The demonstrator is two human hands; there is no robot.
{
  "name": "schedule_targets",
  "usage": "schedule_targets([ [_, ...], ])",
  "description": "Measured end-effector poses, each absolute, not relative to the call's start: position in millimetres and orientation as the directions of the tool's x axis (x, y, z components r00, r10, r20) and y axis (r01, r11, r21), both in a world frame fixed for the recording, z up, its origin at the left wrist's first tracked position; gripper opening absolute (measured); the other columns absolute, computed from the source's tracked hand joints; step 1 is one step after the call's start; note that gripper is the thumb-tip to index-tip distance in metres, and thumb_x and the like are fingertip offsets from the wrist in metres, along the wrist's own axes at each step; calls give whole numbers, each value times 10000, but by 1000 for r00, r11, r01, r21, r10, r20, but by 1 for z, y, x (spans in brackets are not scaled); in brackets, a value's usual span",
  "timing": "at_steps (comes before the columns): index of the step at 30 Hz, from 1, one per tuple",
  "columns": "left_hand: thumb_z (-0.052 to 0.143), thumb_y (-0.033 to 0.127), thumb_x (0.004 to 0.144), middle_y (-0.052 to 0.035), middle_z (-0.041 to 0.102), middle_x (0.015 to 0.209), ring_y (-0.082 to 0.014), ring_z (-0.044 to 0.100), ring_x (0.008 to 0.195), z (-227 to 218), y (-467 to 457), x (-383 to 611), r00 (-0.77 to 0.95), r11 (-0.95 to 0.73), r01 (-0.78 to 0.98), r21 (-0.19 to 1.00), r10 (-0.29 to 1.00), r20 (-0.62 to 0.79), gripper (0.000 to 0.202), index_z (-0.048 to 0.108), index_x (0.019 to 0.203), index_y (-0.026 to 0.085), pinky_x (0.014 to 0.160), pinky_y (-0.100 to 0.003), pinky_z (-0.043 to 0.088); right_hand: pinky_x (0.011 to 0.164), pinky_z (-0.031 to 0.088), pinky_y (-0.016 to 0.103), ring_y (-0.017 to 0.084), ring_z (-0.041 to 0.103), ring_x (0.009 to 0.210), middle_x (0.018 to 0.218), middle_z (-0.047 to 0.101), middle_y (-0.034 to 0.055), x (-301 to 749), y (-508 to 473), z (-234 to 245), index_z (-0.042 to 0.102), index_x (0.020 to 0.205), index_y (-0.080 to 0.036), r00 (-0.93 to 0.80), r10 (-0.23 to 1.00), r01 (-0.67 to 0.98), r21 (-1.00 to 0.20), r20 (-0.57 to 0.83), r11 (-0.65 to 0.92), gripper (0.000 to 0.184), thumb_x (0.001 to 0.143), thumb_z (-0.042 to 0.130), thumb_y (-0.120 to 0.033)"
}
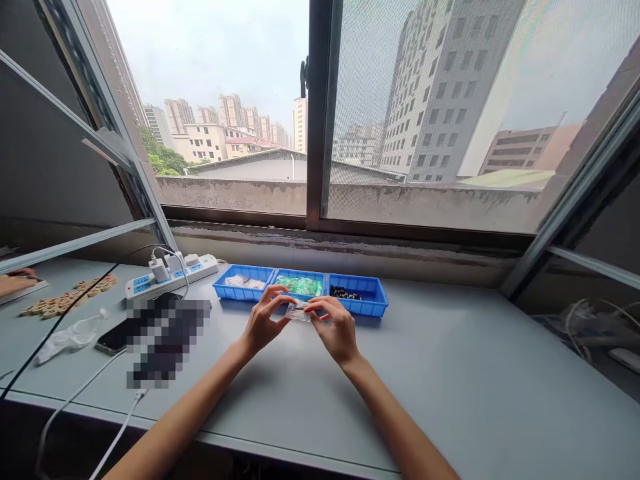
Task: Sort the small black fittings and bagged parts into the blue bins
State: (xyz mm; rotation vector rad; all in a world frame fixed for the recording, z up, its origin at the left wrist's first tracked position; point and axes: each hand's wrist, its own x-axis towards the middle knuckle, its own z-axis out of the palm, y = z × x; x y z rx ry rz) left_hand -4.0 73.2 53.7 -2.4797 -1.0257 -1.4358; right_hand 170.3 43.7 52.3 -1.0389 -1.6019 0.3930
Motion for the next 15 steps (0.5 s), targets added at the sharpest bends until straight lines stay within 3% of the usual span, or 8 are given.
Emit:
schedule_targets([
  [6, 549, 325, 868, -59, 576, 945, -152, 605, 781, 54, 81, -6, 205, -700, 613, 366, 589, 782, 196, 637, 749, 197, 662, -261, 519, 459, 492, 266, 199, 644, 654, 771, 679, 63, 164, 44, 54, 612, 1021, -173, 65, 897, 261, -875, 436, 407, 389, 754, 591, -456],
  [11, 578, 268, 811, -68, 580, 928, -200, 581, 841, 61, 101, -39, -290, -296, 756, 584, 649, 704, 130, 666, 750, 194, 783, -337, 492, 463, 471, 265, 186, 621, 633, 778, 666, 57, 166, 44, 52, 597, 1030, -174, 56, 909, 295, -877, 412, 379, 389, 759, 562, -451],
  [15, 567, 248, 780, -118, 577, 956, -299, 529, 933, 63, 113, -72, -443, -125, 759, 638, 619, 648, 141, 681, 734, 178, 836, -473, 433, 493, 458, 273, 184, 614, 636, 787, 666, 55, 165, 43, 50, 592, 1041, -180, 43, 917, 344, -868, 396, 359, 391, 760, 534, -447],
])
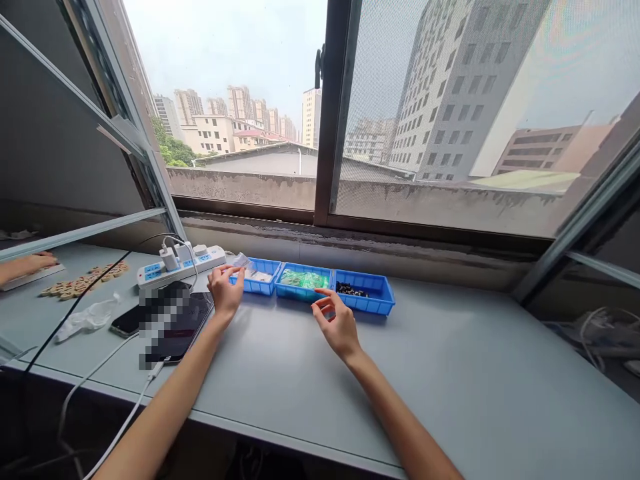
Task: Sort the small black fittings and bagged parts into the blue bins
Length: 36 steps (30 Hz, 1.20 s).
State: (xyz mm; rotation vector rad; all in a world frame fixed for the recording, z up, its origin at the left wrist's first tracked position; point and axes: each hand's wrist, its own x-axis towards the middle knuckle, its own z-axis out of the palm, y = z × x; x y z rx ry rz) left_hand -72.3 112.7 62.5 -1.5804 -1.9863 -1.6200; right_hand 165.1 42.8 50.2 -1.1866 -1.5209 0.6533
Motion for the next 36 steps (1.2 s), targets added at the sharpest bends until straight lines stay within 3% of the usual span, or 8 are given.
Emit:
schedule_targets([
  [4, 581, 247, 752, -130, 579, 996, -340, 491, 1007, 61, 118, -84, -484, -41, 759, 650, 632, 605, 139, 667, 663, 184, 866, -502, 394, 498, 447, 269, 180, 611, 629, 782, 664, 48, 164, 42, 50, 604, 1019, -192, 24, 916, 366, -856, 400, 365, 364, 762, 521, -436],
  [12, 541, 193, 769, -128, 563, 1135, -337, 423, 1152, 66, 122, -80, -498, 71, 769, 635, 689, 527, 139, 652, 686, 177, 963, -475, 331, 510, 447, 259, 170, 604, 630, 771, 659, 37, 165, 43, 48, 642, 938, -221, -7, 920, 402, -841, 391, 361, 291, 765, 516, -417],
  [14, 533, 203, 781, -147, 544, 1172, -345, 410, 1170, 69, 120, -80, -524, 109, 763, 637, 682, 511, 138, 664, 801, 164, 966, -479, 325, 510, 447, 259, 170, 607, 632, 770, 663, 35, 165, 43, 47, 646, 924, -226, -16, 921, 412, -836, 390, 362, 278, 766, 513, -412],
  [17, 498, 234, 818, -172, 506, 1239, -342, 399, 1187, 72, 116, -79, -540, 148, 778, 611, 654, 530, 310, 600, 1094, 137, 961, -477, 323, 506, 450, 256, 173, 613, 646, 783, 671, 37, 164, 42, 48, 651, 912, -228, -30, 919, 425, -827, 393, 368, 272, 769, 504, -407],
  [19, 453, 248, 850, -163, 517, 1243, -329, 405, 1190, 74, 113, -77, -462, 130, 835, 535, 692, 554, 344, 574, 1155, 144, 974, -471, 306, 508, 457, 255, 173, 616, 654, 791, 676, 40, 163, 41, 48, 655, 902, -226, -40, 916, 432, -820, 398, 375, 267, 768, 498, -396],
  [24, 364, 268, 896, -106, 632, 1092, -289, 485, 1105, 72, 113, -72, -157, 3, 941, 339, 890, 428, 323, 667, 975, 187, 977, -464, 293, 505, 466, 252, 168, 615, 650, 799, 684, 39, 163, 40, 50, 659, 874, -224, -69, 909, 458, -796, 412, 395, 252, 762, 486, -369],
  [29, 346, 274, 913, -110, 598, 1207, -285, 483, 1130, 71, 112, -72, -130, 3, 948, 318, 917, 376, 352, 656, 1049, 177, 988, -467, 285, 509, 472, 247, 161, 619, 654, 813, 690, 29, 164, 40, 49, 653, 875, -226, -88, 906, 486, -776, 415, 402, 244, 761, 468, -337],
  [36, 338, 316, 927, -104, 642, 1143, -298, 496, 1121, 75, 110, -71, -123, 21, 955, 297, 936, 329, 369, 663, 1030, 174, 1008, -481, 268, 510, 463, 240, 154, 625, 654, 806, 689, 15, 164, 42, 45, 647, 889, -235, -123, 894, 522, -738, 430, 427, 218, 775, 477, -311],
])
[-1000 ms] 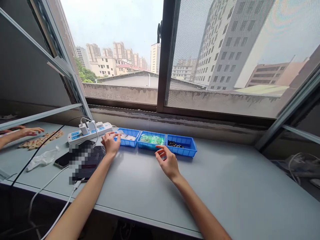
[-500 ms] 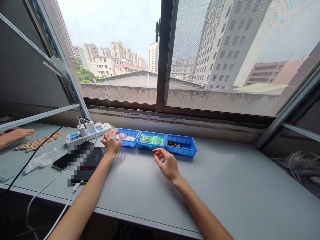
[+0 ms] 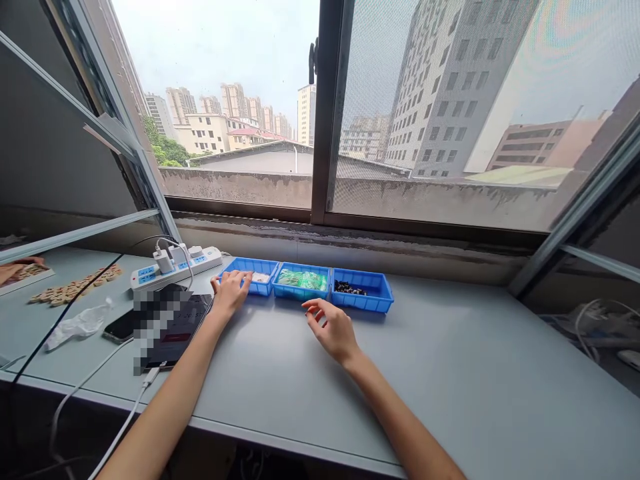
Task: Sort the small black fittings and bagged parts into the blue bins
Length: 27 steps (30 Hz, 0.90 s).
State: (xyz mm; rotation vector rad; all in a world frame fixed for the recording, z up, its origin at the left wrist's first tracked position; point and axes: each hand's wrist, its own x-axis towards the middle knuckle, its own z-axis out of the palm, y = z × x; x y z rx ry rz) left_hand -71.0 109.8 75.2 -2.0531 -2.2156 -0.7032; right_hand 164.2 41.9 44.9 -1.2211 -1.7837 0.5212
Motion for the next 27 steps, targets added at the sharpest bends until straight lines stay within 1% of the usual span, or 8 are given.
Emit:
schedule_targets([
  [5, 332, 318, 925, -131, 635, 1149, -312, 489, 1131, 76, 110, -70, -130, 34, 957, 289, 939, 319, 387, 659, 1044, 149, 1012, -497, 260, 535, 456, 242, 145, 624, 650, 802, 682, -2, 166, 43, 42, 651, 896, -245, -174, 884, 593, -671, 434, 446, 218, 783, 466, -271],
  [10, 341, 326, 919, -113, 642, 1145, -308, 483, 1140, 75, 111, -71, -133, 28, 951, 306, 935, 328, 373, 652, 1055, 171, 1017, -491, 263, 569, 451, 246, 137, 615, 627, 782, 676, -14, 167, 42, 41, 655, 901, -247, -205, 888, 673, -600, 412, 433, 225, 787, 461, -229],
  [13, 339, 313, 921, -104, 590, 1243, -306, 445, 1190, 73, 110, -70, -149, 31, 946, 324, 927, 345, 378, 596, 1161, 174, 1025, -492, 254, 573, 442, 241, 133, 614, 636, 804, 678, -15, 168, 41, 43, 654, 904, -241, -224, 885, 692, -573, 408, 439, 229, 793, 455, -217],
  [15, 368, 311, 915, -104, 534, 1314, -306, 415, 1227, 72, 108, -67, -150, 9, 944, 329, 903, 404, 380, 552, 1222, 182, 1024, -488, 255, 574, 434, 240, 132, 613, 635, 818, 680, -14, 169, 41, 44, 653, 913, -237, -230, 885, 705, -557, 406, 438, 233, 796, 454, -212],
  [17, 424, 316, 901, -97, 536, 1307, -296, 431, 1216, 72, 104, -63, -114, -65, 946, 319, 851, 513, 354, 560, 1210, 211, 1007, -466, 280, 576, 427, 241, 136, 616, 642, 814, 680, -15, 171, 42, 46, 654, 930, -239, -215, 890, 724, -546, 401, 421, 227, 805, 466, -223],
  [20, 482, 305, 894, -70, 609, 1181, -255, 528, 1083, 74, 95, -54, 51, -268, 932, 244, 763, 644, 231, 656, 1039, 259, 942, -411, 348, 561, 408, 248, 148, 615, 652, 809, 680, -17, 175, 44, 48, 659, 944, -249, -185, 904, 757, -531, 385, 381, 203, 829, 494, -272],
  [23, 490, 267, 903, -54, 636, 1090, -221, 566, 975, 74, 87, -41, 257, -469, 870, 150, 692, 674, 212, 700, 873, 265, 872, -376, 396, 527, 377, 250, 150, 606, 635, 839, 683, -12, 180, 48, 47, 678, 867, -257, -186, 908, 782, -503, 377, 369, 194, 858, 488, -299],
  [27, 503, 226, 900, -55, 626, 1050, -207, 574, 948, 68, 81, -23, 453, -645, 761, 71, 607, 653, 200, 698, 864, 251, 825, -359, 440, 515, 349, 248, 142, 600, 619, 865, 686, -10, 183, 52, 47, 689, 792, -257, -204, 909, 790, -487, 364, 372, 180, 843, 517, -271],
])
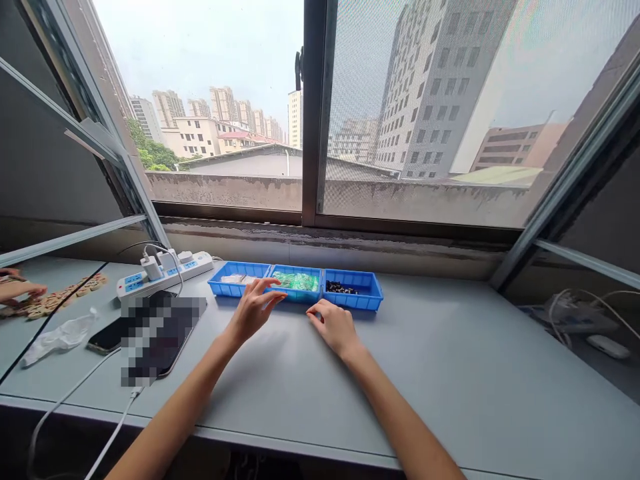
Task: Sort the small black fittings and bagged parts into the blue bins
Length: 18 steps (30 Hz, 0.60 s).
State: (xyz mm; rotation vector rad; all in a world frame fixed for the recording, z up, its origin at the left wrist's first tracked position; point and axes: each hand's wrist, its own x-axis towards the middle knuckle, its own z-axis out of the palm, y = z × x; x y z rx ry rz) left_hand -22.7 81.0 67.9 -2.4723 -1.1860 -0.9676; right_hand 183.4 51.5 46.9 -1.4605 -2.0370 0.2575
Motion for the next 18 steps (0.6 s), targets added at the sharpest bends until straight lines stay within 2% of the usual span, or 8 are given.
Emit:
schedule_targets([
  [5, 602, 212, 842, -47, 602, 1017, -199, 571, 942, 58, 77, -11, 606, -764, 644, 40, 541, 583, 128, 687, 747, 215, 803, -353, 472, 523, 340, 240, 133, 598, 631, 863, 677, -23, 185, 51, 51, 691, 719, -254, -192, 925, 793, -504, 328, 343, 138, 801, 581, -257],
  [12, 734, 231, 730, -41, 588, 1017, -211, 550, 954, 57, 76, -9, 644, -771, 628, 103, 589, 488, 103, 672, 654, 202, 816, -357, 462, 525, 321, 234, 124, 590, 616, 831, 674, -36, 186, 51, 52, 681, 631, -246, -142, 938, 805, -514, 317, 296, 95, 725, 666, -247],
  [18, 617, 172, 825, -42, 604, 1033, -213, 539, 972, 59, 75, -8, 651, -763, 641, 86, 600, 465, 137, 698, 730, 228, 823, -356, 455, 493, 302, 241, 117, 578, 563, 825, 678, -30, 189, 52, 53, 678, 619, -246, -84, 920, 818, -502, 382, 283, 115, 719, 686, -303],
])
